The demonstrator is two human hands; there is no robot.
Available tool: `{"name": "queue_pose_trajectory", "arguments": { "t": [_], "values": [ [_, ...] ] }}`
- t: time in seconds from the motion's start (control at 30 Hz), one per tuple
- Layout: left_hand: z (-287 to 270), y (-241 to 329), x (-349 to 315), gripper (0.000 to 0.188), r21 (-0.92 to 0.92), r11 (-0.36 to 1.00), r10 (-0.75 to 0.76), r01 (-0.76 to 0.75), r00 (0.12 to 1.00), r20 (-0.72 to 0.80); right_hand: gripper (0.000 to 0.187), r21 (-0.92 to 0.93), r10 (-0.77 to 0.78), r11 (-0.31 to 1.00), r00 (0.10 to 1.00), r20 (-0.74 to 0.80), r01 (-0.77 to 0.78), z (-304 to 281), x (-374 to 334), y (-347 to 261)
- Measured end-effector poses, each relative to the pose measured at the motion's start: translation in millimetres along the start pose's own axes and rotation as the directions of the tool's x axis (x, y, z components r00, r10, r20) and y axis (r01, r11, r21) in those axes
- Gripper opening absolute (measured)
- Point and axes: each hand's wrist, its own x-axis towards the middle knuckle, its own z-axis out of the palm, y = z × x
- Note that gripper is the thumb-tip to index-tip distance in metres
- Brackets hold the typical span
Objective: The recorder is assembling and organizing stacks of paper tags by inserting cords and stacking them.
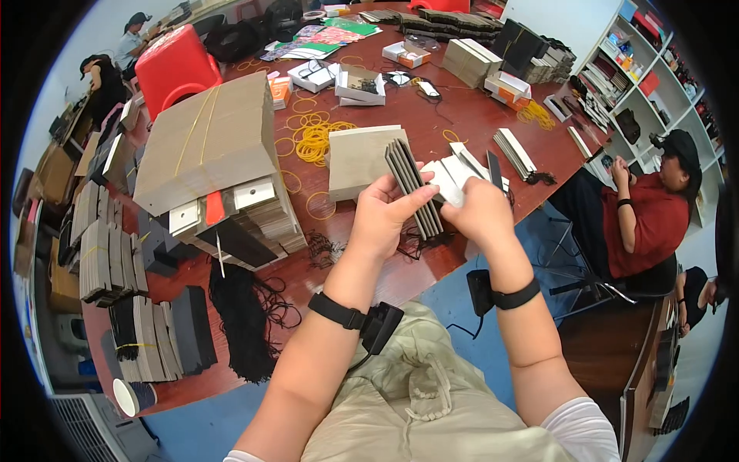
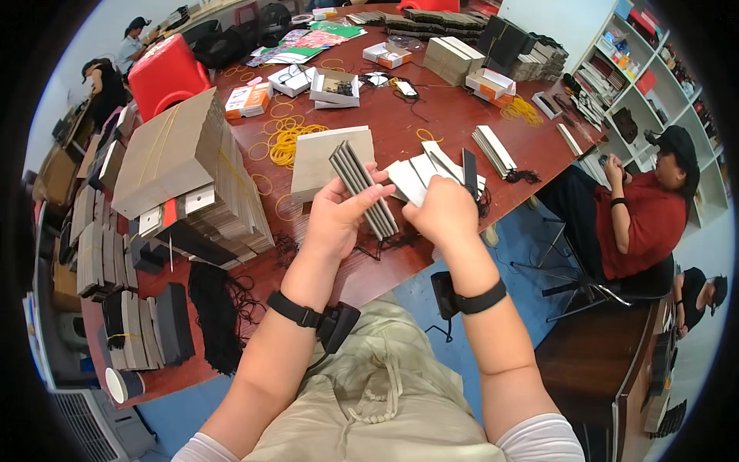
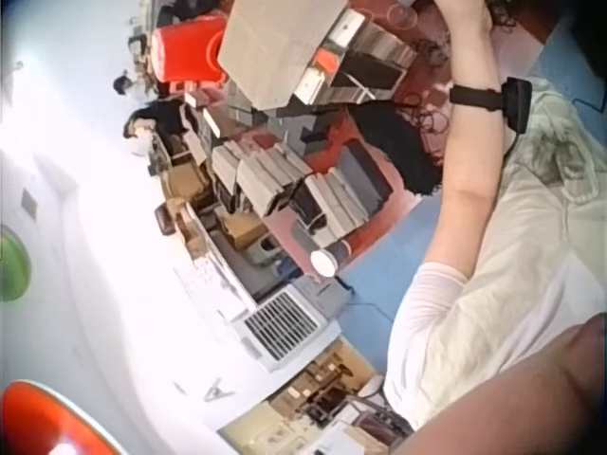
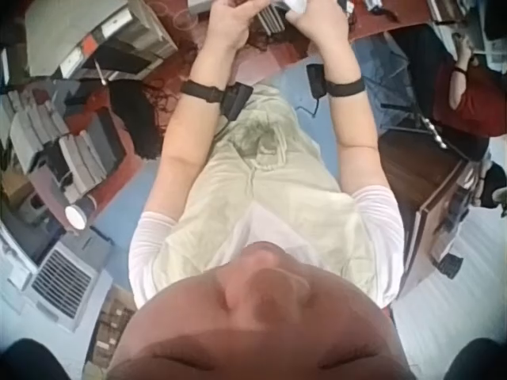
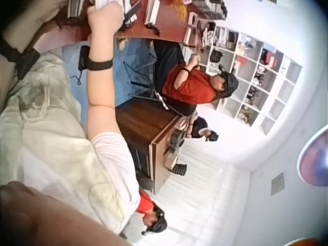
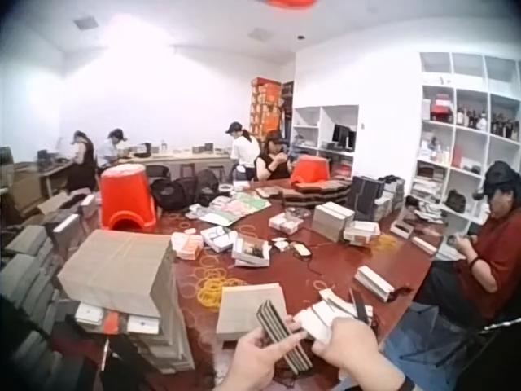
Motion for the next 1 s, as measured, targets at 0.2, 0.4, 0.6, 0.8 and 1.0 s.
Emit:
{"name": "queue_pose_trajectory", "arguments": {
  "t": [0.2, 0.4, 0.6, 0.8, 1.0],
  "values": [
    [1.1, 2.3, 1.5, 0.041, -0.083, 0.995, -0.047, 0.049, 0.999, 0.025, 0.047, 0.871, 0.018, 0.490, 1.000, 0.022, -0.028, -9.3, -9.8, 24.5],
    [2.7, 3.3, 5.4, 0.041, -0.086, 0.996, -0.037, 0.035, 0.999, -0.025, 0.032, 0.484, 0.063, 0.866, 0.931, -0.360, 0.128, -18.7, -2.4, 34.5],
    [-4.8, -9.1, 5.3, 0.039, -0.183, 0.982, -0.056, 0.055, 0.998, 0.000, 0.025, -0.090, -0.035, 0.996, 0.993, -0.112, 0.025, 5.1, 9.3, 21.1],
    [-3.9, -9.8, 3.0, 0.037, -0.135, 0.990, -0.046, 0.045, 0.999, -0.003, 0.026, -0.033, -0.049, 0.998, 0.994, -0.097, 0.046, 5.6, 13.5, 23.1],
    [-2.8, -8.0, 3.9, 0.036, -0.091, 0.993, -0.073, 0.068, 0.996, -0.047, 0.025, 0.215, -0.061, 0.972, 0.987, -0.150, 0.093, -0.8, 15.8, 32.1]
  ]
}}
